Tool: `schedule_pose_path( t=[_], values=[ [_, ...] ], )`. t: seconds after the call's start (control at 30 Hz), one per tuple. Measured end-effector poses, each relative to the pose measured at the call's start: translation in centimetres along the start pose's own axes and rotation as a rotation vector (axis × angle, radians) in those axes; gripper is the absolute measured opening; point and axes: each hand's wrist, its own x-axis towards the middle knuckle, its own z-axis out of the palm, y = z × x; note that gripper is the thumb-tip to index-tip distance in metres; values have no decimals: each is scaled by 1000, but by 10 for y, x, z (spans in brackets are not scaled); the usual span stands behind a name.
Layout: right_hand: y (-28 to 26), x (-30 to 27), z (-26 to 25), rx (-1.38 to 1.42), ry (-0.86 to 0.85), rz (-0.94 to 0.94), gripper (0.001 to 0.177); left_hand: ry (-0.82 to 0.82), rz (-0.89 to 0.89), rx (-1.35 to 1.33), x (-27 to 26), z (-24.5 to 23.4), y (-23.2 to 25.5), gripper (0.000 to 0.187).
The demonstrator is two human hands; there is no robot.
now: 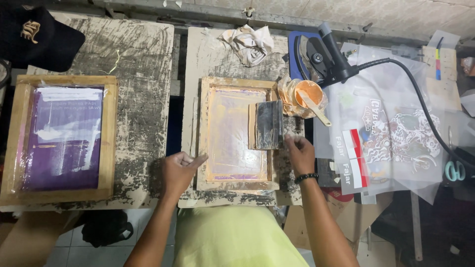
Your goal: The person scoops orange ink from a container onto a screen printing frame and spreads it evenly using a squeegee. They repeatedly pull the squeegee across the screen to distribute the ink over the mesh area.
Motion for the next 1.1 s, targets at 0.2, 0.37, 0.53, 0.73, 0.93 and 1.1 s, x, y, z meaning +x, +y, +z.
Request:
schedule_pose_path(
  t=[0.2,0.37,0.53,0.73,0.93,1.1],
  values=[
    [-46,20,13,-102,-152,-23,71,-440,-303,-1102,8,5,44,102],
    [-32,32,26,-144,-156,-49,72,-479,-272,-1085,19,12,33,100],
    [-36,32,29,-174,-154,-46,69,-132,-125,-733,36,26,1,36],
    [-16,50,39,-82,-190,-19,44,146,176,-279,73,49,-51,62],
    [-111,12,24,145,-179,32,43,185,487,-23,48,50,-7,54],
    [-164,21,3,151,-275,-243,30,284,670,201,52,63,-19,48]
  ],
)
